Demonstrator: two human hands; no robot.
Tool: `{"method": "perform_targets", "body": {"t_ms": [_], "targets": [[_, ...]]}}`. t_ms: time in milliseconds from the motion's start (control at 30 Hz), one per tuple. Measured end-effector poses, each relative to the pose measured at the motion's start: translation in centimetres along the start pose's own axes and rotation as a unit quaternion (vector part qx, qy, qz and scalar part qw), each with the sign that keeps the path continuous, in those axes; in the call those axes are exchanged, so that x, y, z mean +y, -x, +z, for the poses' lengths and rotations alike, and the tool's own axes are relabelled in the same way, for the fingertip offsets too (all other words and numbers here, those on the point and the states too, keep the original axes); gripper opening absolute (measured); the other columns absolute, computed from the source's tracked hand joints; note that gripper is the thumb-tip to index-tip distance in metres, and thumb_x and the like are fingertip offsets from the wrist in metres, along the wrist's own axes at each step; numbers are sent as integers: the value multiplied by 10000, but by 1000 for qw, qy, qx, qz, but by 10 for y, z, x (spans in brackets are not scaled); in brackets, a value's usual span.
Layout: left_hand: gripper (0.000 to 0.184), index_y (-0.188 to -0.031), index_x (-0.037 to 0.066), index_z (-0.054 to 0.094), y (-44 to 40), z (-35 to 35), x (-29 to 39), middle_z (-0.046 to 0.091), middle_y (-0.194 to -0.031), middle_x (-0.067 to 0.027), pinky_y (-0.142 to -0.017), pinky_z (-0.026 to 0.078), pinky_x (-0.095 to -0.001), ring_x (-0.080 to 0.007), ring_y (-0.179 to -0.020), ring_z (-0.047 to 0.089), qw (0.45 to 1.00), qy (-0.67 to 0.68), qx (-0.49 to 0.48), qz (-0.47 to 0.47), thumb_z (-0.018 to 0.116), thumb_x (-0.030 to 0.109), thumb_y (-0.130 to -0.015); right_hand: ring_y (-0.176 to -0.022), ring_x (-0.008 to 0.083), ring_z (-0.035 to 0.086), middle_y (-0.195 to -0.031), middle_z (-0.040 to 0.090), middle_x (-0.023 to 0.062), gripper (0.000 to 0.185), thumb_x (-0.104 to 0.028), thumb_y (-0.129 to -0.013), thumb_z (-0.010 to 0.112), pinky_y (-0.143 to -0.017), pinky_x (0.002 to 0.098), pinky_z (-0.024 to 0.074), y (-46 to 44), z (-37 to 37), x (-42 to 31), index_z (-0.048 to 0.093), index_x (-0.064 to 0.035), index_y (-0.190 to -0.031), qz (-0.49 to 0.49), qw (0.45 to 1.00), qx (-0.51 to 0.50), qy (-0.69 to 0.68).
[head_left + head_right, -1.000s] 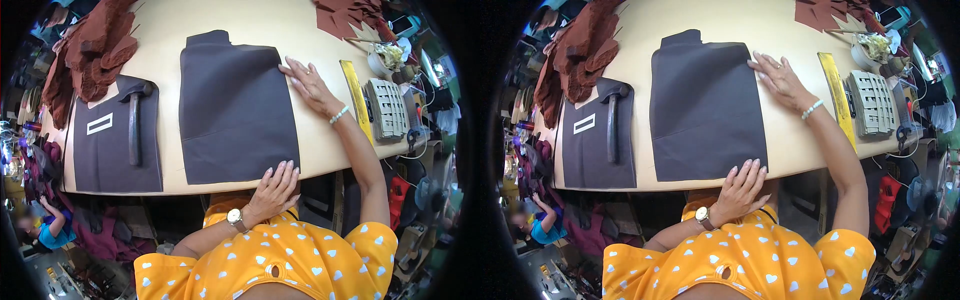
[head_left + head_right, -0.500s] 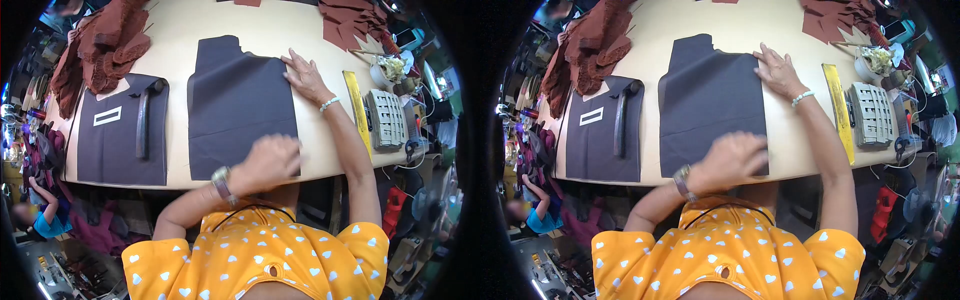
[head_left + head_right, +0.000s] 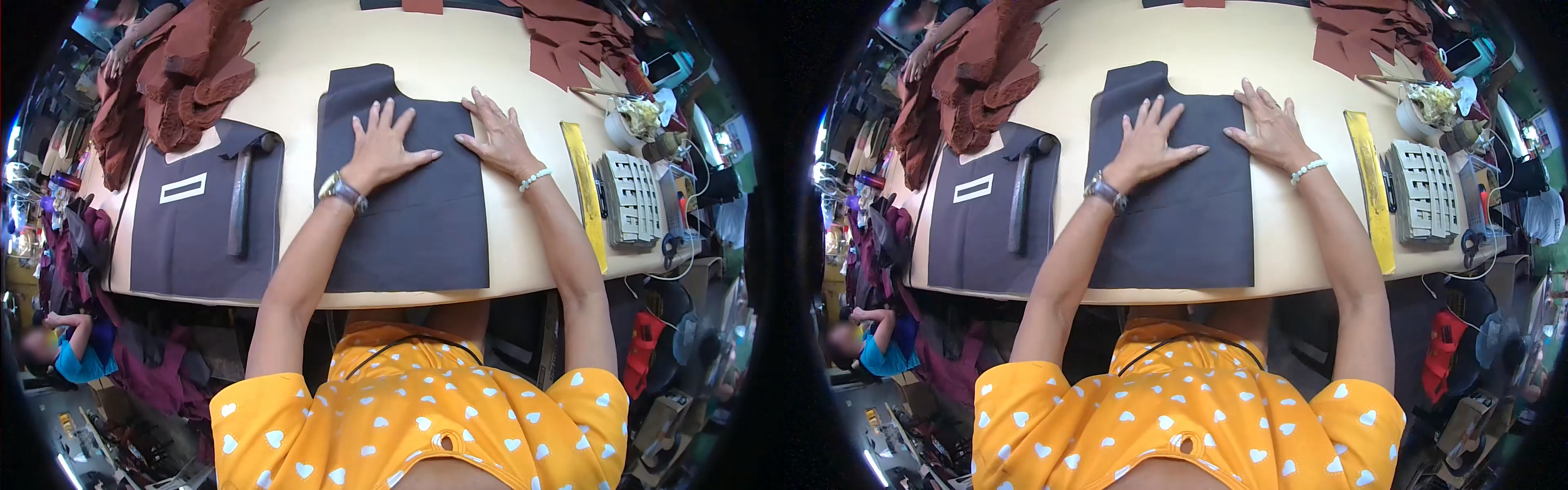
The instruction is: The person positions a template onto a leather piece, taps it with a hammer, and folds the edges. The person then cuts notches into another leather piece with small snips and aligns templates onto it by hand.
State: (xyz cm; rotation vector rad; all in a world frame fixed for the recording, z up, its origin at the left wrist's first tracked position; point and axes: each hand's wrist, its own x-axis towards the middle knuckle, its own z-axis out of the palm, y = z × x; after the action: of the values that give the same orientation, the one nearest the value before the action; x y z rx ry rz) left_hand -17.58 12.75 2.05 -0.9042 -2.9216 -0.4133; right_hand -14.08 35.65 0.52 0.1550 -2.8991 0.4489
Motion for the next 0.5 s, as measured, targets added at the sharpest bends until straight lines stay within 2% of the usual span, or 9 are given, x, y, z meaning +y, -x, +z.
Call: {"method": "perform_targets", "body": {"t_ms": [33, 133, 167, 267, 300, 400, 433, 500], "targets": [[941, -1302, 79, 445, -8, 1, -6, 362, -1357, -201, -1030, 220, -556, -339, -1293, 299, 999, -8, 42, 8, 603, 717, -630, -1326, 287, 277, -1363, 436, -1, 883, -553, -778, 560, -1052, 600, 131, 0, 0, 0, 145, -141, -1439, 1, 1000, -1, 1], [937, -1169, 44, 554, -34, -18, -13, 489, -1208, -181, -951, 298, -567, -326, -1163, 428, 999, -11, -13, 50, 616, 753, -559, -1326, 289, 276, -1363, 436, -3, 894, -555, -777, 561, -1054, 599, 129, 0, 1, 2, 131, -138, -1440, 1, 1000, -4, 7], [818, -1082, 43, 602, -46, -14, -17, 540, -1069, -145, -878, 366, -505, -290, -1022, 504, 998, -11, 23, 57, 603, 717, -618, -1326, 290, 275, -1363, 437, -4, 897, -556, -775, 561, -1055, 598, 129, 0, 1, 1, 129, -137, -1440, 0, 1000, -6, 9], [691, -1072, 66, 598, -75, 18, -40, 513, -1130, -162, -894, 386, -484, -300, -1040, 507, 995, 67, 69, 22, 562, 660, -722, -1334, 278, 262, -1372, 425, -2, 879, -541, -784, 567, -1053, 605, 127, -1, 1, 1, 132, -147, -1439, 2, 1000, -10, 12], [687, -1193, 61, 534, -72, 27, -39, 463, -1244, -179, -953, 340, -494, -329, -1143, 449, 991, 63, 117, 23, 496, 618, -794, -1338, 271, 255, -1376, 419, -1, 869, -533, -789, 570, -1052, 609, 126, -1, 0, 1, 135, -152, -1439, 5, 1000, -12, 12], [755, -1286, 17, 434, -74, 43, -38, 392, -1334, -200, -1003, 260, -528, -364, -1235, 355, 982, -30, 182, -49, 525, 574, -784, -1336, 270, 259, -1376, 419, -4, 875, -540, -786, 571, -1054, 603, 131, 0, 0, 0, 132, -157, -1439, 4, 1000, -11, 6], [806, -1347, 6, 345, -73, 34, -36, 306, -1407, -207, -1053, 187, -522, -375, -1317, 234, 993, 12, 95, -64, 523, 558, -787, -1335, 269, 260, -1375, 420, -6, 875, -540, -786, 571, -1054, 602, 133, 2, 0, 0, 134, -156, -1439, 3, 1000, -8, 4], [808, -1349, 8, 340, -74, 30, -39, 318, -1398, -207, -1052, 195, -522, -375, -1308, 250, 992, 18, 106, -70, 528, 556, -787, -1335, 268, 262, -1372, 424, -9, 873, -540, -785, 572, -1055, 599, 136, 2, 1, 1, 140, -156, -1438, -1, 1000, 1, 0]]}}
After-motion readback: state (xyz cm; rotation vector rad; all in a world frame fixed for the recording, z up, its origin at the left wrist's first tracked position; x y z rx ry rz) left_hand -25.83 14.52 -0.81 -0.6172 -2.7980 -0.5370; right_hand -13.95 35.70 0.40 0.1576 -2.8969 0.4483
